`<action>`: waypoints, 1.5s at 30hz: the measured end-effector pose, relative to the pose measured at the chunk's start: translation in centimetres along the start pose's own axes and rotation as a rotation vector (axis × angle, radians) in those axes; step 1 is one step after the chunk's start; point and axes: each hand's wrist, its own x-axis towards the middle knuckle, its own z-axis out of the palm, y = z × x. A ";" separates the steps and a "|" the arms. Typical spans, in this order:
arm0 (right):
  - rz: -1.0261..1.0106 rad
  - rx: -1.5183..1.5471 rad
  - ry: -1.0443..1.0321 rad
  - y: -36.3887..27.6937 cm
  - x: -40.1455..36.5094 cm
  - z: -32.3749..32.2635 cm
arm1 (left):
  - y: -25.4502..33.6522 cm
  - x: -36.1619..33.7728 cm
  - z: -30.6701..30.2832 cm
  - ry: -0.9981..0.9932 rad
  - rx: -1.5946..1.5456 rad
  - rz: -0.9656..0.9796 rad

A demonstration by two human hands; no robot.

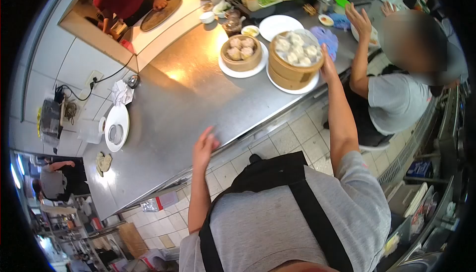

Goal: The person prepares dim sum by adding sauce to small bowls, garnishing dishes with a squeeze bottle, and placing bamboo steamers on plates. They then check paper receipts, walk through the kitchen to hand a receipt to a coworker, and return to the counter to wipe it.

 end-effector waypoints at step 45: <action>-0.503 -0.805 -0.788 0.0 2.6 23.5 | 8.4 13.9 -18.2 0.607 0.490 0.197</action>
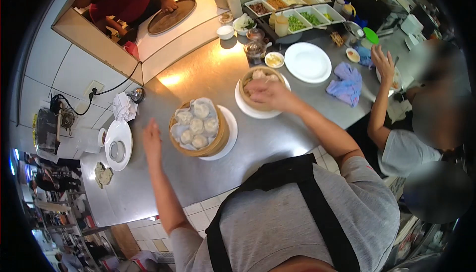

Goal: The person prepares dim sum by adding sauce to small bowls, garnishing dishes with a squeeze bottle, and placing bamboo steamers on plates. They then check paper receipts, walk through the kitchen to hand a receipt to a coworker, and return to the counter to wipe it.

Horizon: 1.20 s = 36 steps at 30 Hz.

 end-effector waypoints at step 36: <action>0.774 -0.922 -0.340 22.5 17.6 -44.9 | 18.7 29.4 31.7 0.098 0.491 0.158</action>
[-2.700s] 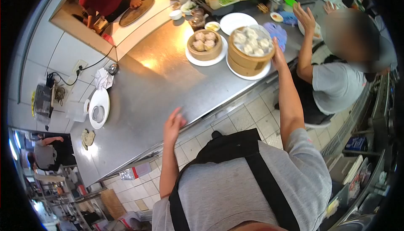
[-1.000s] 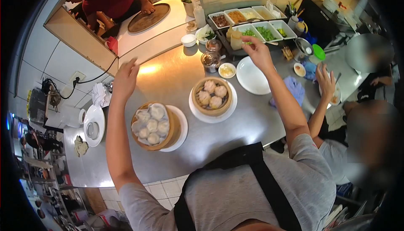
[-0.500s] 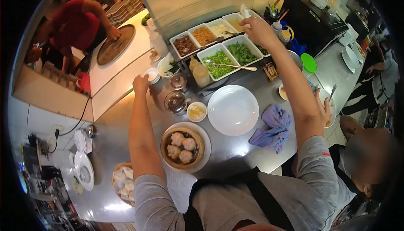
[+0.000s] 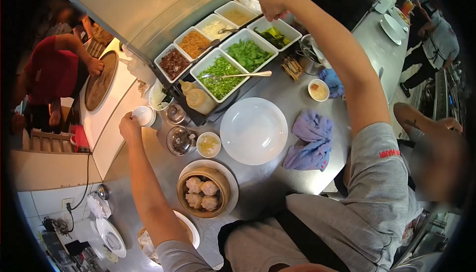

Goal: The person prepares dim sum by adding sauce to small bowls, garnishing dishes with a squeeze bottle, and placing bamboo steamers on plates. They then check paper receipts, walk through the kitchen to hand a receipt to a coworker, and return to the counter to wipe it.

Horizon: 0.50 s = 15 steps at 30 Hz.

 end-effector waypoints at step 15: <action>-0.007 -0.008 0.005 4.7 -7.6 7.4 | 3.0 -1.6 -3.1 0.005 -1.597 -0.544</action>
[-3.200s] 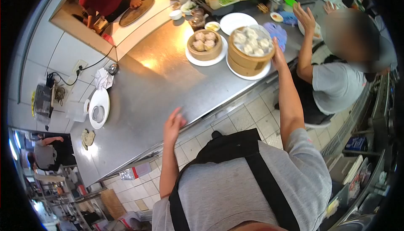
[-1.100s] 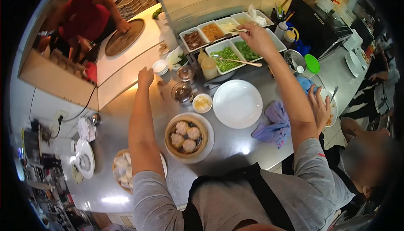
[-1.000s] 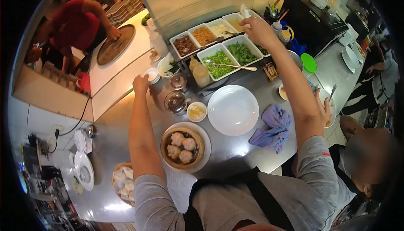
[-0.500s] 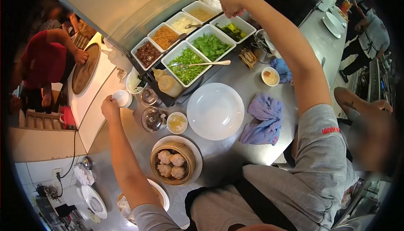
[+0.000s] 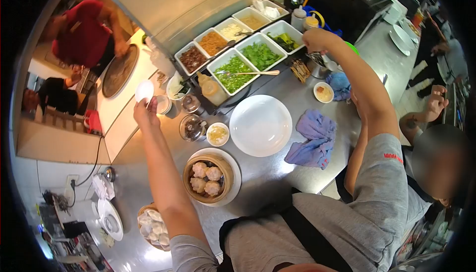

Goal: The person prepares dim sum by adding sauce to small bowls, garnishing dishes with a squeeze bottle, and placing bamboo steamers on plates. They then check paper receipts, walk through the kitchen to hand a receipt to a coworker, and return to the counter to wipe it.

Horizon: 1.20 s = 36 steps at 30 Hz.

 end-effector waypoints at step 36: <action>0.047 -0.088 0.710 -6.0 12.8 -4.6 | 2.8 -23.8 -2.7 -0.185 -0.100 -0.131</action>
